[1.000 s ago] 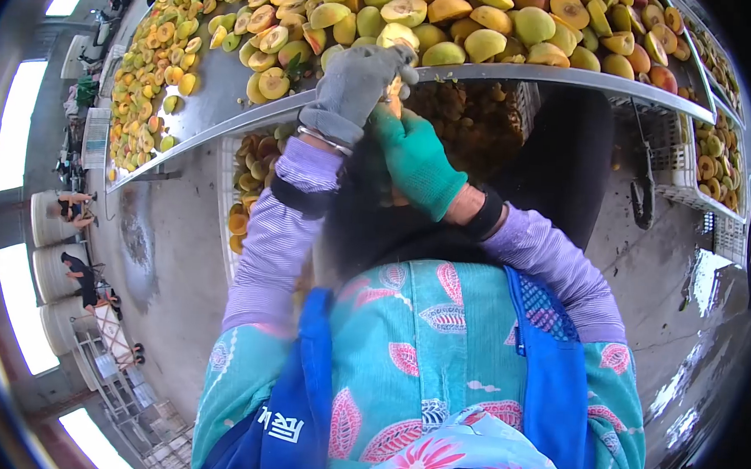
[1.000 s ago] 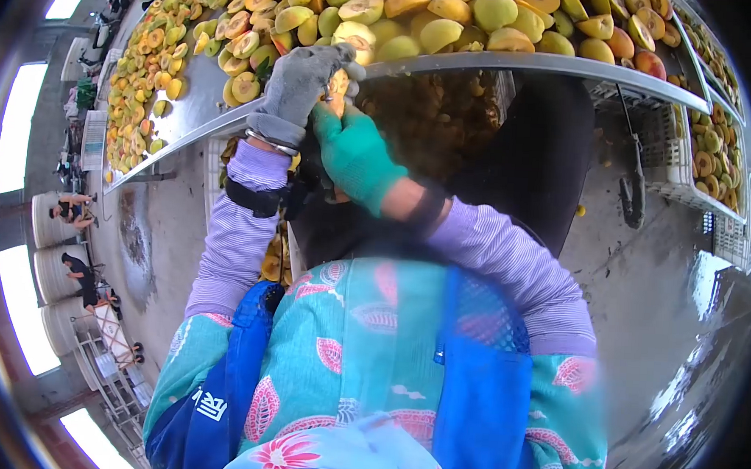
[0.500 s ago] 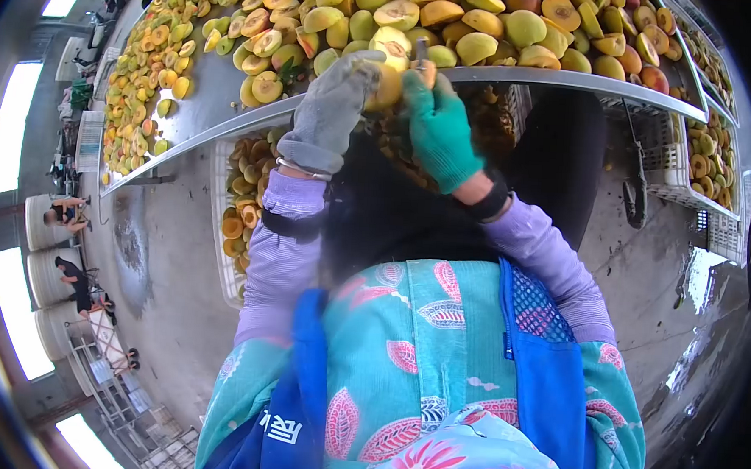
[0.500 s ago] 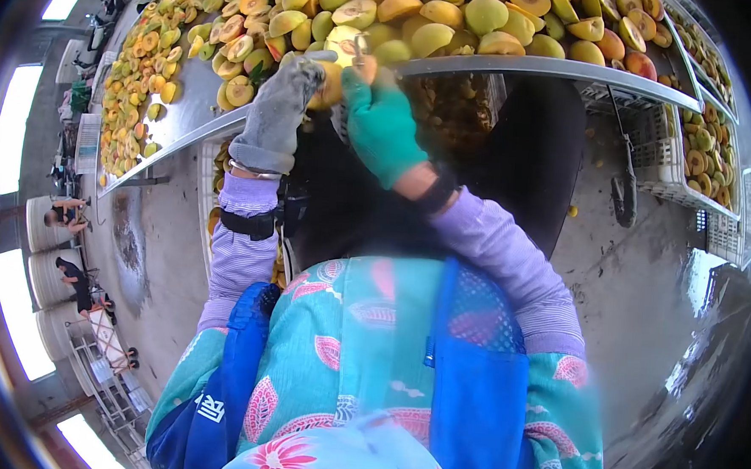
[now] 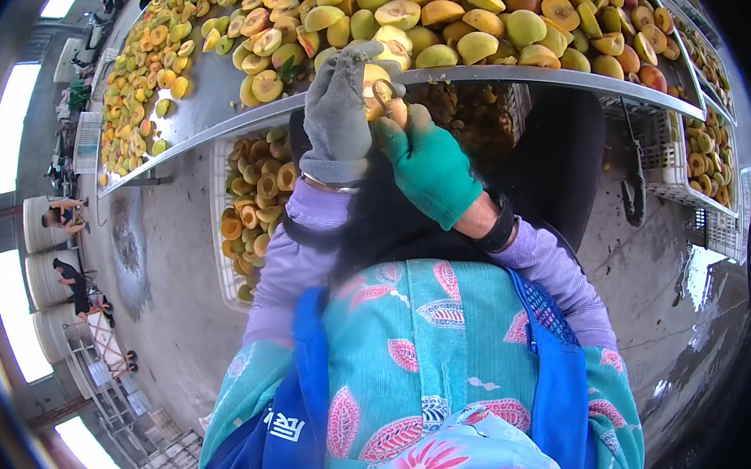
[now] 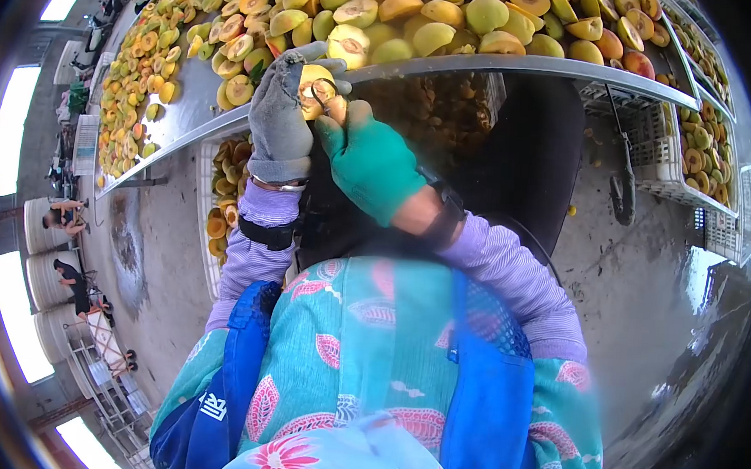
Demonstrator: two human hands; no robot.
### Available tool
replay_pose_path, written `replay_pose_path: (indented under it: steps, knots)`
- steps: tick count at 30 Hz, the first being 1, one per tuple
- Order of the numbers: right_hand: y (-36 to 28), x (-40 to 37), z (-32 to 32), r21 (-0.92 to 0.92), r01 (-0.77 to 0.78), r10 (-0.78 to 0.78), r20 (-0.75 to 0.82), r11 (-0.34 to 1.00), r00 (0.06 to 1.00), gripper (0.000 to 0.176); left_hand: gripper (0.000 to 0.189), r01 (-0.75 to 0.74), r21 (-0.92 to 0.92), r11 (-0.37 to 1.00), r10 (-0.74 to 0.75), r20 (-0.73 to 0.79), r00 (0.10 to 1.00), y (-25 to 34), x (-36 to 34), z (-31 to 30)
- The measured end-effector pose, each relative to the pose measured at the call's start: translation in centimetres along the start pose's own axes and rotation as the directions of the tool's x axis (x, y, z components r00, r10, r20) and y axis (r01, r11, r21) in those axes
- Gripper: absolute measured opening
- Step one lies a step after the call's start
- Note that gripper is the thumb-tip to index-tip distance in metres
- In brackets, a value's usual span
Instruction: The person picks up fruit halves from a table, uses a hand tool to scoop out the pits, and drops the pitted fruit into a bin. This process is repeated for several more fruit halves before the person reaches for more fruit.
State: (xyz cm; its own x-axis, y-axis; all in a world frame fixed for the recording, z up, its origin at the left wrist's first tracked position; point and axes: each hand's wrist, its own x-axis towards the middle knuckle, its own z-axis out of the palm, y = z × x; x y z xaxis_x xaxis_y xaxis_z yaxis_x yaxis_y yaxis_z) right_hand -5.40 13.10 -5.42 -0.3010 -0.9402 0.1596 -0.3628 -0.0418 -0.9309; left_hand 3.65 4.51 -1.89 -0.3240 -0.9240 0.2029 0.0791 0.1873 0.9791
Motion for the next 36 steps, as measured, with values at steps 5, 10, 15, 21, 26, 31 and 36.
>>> replay_pose_path:
  steps: [5, 10, 15, 21, 26, 31, 36]
  knots:
    - [0.4, 0.1, 1.5, 0.185, -0.038, 0.044, -0.025, 0.982, 0.999, 0.031, 0.037, 0.012, -0.002, 1.0, -0.012, -0.046, 0.999, -0.6, 0.0, 0.8]
    - [0.5, 1.0, -1.2, 0.188, -0.112, 0.08, 0.17, 0.976, 0.982, 0.028, 0.029, 0.033, -0.213, 0.976, 0.027, 0.273, 0.962, -0.6, 0.6, -0.1]
    - [-1.8, 1.1, -0.1, 0.505, -0.477, 0.308, 0.383, 0.719, 0.871, 0.035, 0.032, 0.239, -0.199, 0.951, -0.217, 0.127, 0.968, 0.1, 1.1, 0.4]
    - [-2.7, 1.3, -1.5, 0.637, -0.766, 0.159, 0.751, 0.079, 0.641, 0.034, 0.038, 0.527, -0.035, 0.849, -0.495, 0.297, 0.817, 1.1, 2.5, 0.3]
    - [-1.3, 1.8, -2.2, 0.595, -0.789, -0.158, 0.774, -0.151, 0.614, 0.035, 0.038, 0.421, -0.159, 0.893, -0.345, 0.36, 0.867, 1.8, 2.7, 0.7]
    - [-1.6, 0.5, -2.9, 0.509, -0.827, -0.279, 0.78, -0.238, 0.56, 0.034, 0.033, 0.088, 0.244, 0.966, -0.031, -0.23, 0.973, 0.6, -3.5, -6.5]
    - [4.2, 0.6, -1.5, 0.514, -0.821, 0.39, 0.829, -0.25, 0.401, 0.033, 0.039, 0.275, 0.896, 0.348, -0.095, -0.259, 0.961, 1.3, 0.0, -16.7]
